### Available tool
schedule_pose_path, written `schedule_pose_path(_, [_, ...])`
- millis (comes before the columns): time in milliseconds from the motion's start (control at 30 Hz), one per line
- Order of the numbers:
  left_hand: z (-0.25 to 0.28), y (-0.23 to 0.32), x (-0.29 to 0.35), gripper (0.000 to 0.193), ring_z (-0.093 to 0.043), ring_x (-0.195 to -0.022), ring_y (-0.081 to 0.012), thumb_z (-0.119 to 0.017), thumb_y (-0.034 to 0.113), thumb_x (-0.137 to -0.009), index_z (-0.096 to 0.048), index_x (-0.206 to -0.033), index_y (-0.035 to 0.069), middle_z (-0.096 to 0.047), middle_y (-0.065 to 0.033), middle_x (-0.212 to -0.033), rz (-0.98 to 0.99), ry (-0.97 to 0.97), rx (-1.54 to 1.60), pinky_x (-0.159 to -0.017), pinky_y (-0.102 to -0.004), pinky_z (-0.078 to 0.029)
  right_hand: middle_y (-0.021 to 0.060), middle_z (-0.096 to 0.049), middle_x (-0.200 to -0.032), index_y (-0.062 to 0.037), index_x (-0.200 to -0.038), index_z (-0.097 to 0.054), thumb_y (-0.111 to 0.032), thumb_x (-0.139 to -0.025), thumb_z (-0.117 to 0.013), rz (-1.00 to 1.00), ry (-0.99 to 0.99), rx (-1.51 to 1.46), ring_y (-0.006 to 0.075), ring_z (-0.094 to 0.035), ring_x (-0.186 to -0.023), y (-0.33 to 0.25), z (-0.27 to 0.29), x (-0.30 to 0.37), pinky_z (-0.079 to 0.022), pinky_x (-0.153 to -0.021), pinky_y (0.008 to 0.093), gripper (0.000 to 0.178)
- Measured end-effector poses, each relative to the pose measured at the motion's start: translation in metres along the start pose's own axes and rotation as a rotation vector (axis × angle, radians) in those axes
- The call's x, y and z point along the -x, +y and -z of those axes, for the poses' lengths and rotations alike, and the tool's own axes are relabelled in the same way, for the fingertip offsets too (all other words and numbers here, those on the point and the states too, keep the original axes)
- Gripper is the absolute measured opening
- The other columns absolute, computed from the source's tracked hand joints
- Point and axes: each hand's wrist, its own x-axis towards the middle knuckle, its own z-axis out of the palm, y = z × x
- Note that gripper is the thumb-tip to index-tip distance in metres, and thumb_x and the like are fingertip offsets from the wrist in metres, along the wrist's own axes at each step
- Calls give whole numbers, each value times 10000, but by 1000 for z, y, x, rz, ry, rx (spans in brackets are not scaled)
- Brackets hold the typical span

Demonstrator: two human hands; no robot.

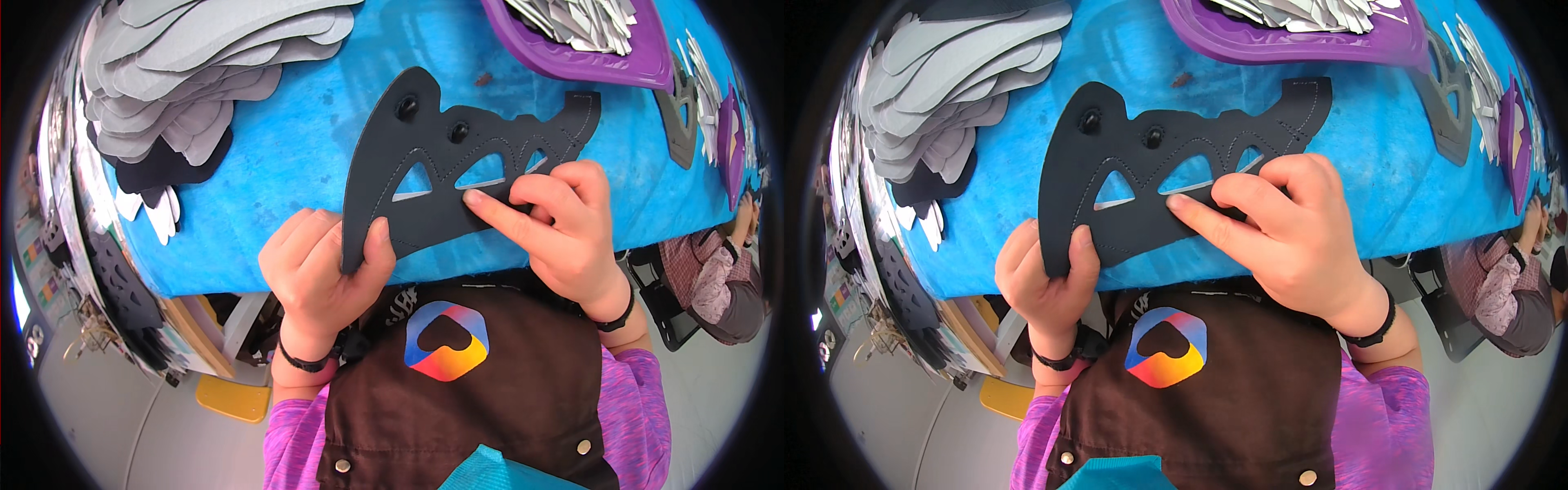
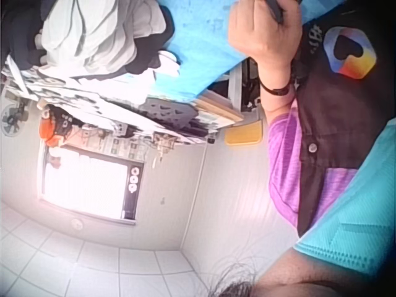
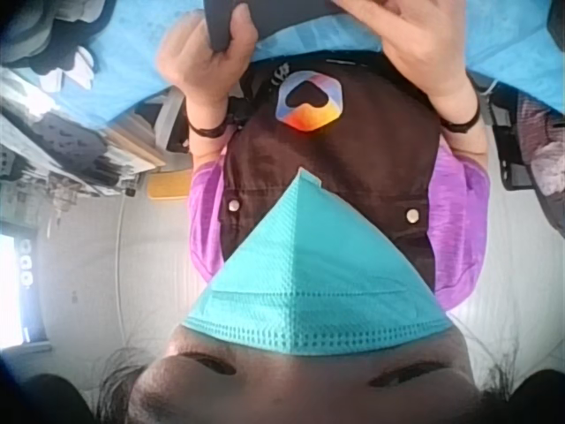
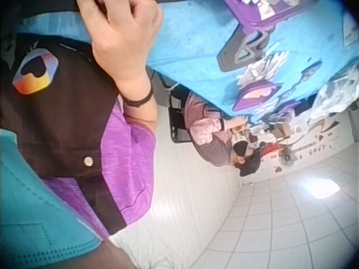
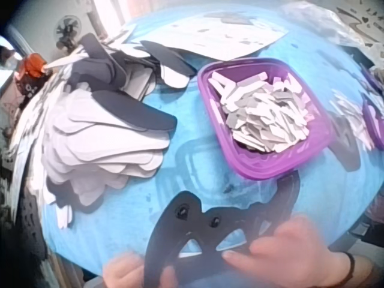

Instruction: Applying adhesive liners to shoe upper components at a manufacturing station.

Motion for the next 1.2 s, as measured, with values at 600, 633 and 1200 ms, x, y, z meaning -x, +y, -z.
schedule_pose_path(600, [5, -3, 4, 181, -492, -477, -207, -804, 58, -680, -628, -719, 45, -557, -38, -630, -44, -70, -16, -430, -321, -358, -68, -456, -846, -262, -1215, -761, -168, -773, -637, 113, -128, 104, 178, -391, -781, 0, -2, -15, -378, -730, 319, 468])
schedule_pose_path(633, [6, -3, 4, 181, -492, -477, -207, -804, 58, -680, -628, -719, 45, -557, -38, -630, -45, -70, -16, -430, -321, -358, -71, -470, -850, -245, -1205, -764, -160, -769, -638, 117, -116, 89, 177, -394, -777, 1, -3, -13, -380, -729, 318, 461])
schedule_pose_path(1200, [7, -3, 6, 412, -458, -537, -195, -833, 470, -765, -761, -978, 125, -608, 9, -756, -63, -201, -22, -470, -332, -359, 18, -614, -1060, -105, -1058, -669, -341, -701, -829, 57, -31, -44, 227, -530, -851, -5, -8, -19, -427, -742, 382, 457])
